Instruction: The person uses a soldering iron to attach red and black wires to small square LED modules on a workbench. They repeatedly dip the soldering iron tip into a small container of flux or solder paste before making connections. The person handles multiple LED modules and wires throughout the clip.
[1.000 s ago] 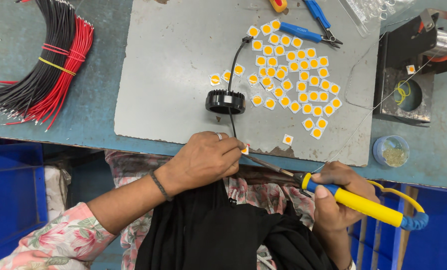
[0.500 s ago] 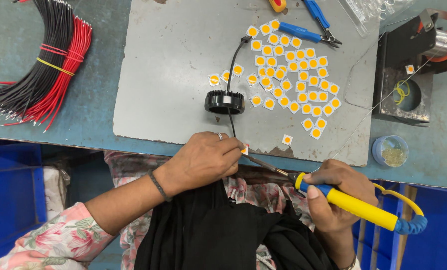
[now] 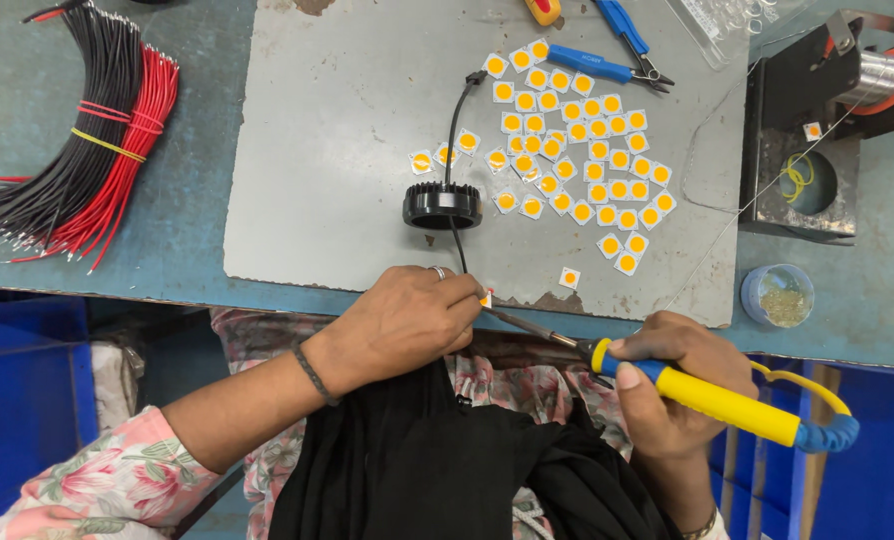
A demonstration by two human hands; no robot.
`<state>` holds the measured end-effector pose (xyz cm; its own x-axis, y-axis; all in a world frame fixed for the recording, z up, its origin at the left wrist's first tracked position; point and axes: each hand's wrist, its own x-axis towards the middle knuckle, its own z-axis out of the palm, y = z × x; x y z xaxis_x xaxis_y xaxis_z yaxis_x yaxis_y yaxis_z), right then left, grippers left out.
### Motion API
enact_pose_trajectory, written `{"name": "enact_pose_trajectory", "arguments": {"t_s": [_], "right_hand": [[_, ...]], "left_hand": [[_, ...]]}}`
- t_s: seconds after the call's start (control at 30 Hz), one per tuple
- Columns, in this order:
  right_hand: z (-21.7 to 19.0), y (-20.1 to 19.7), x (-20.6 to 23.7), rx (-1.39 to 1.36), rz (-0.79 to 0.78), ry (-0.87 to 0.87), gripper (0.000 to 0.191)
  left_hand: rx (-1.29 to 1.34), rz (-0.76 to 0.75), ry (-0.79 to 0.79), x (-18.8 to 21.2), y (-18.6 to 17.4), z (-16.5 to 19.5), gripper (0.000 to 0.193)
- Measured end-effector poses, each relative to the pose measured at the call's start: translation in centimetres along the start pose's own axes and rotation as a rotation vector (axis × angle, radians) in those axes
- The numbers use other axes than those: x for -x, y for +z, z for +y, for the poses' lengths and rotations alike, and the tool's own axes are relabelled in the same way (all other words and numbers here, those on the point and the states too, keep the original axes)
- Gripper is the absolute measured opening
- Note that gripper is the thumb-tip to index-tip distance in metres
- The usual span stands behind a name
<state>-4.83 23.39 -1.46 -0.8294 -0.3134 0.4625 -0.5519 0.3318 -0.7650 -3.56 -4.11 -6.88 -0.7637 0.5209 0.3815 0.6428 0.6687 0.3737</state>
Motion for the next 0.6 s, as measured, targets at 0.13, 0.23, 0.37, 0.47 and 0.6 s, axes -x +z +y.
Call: {"name": "enact_pose_trajectory", "arguments": {"t_s": [0.13,0.23,0.37,0.47,0.6], "right_hand": [[0.17,0.32,-0.17,-0.01,-0.009,-0.013,0.021],[0.24,0.33,-0.24,-0.005,-0.014,-0.023,0.02],[0.29,0.29,-0.17,-0.012,-0.009,-0.021,0.02],[0.31,0.21,-0.01,-0.033,0.014,-0.015,0.02],[0.3,-0.03,0.14,-0.021,0.025,-0.007,0.02]], "left_hand": [[0.0,-0.023,-0.013,-0.03,-0.09,0.06,0.013],[-0.005,-0.026,-0.017,-0.07,-0.16,0.13,0.013],[-0.008,-0.043,-0.014,-0.12,-0.26,0.11,0.015],[-0.007,-0.038,-0.012,-0.12,-0.27,0.09,0.015],[-0.006,-0.04,-0.013,-0.15,-0.25,0.06,0.014]]}}
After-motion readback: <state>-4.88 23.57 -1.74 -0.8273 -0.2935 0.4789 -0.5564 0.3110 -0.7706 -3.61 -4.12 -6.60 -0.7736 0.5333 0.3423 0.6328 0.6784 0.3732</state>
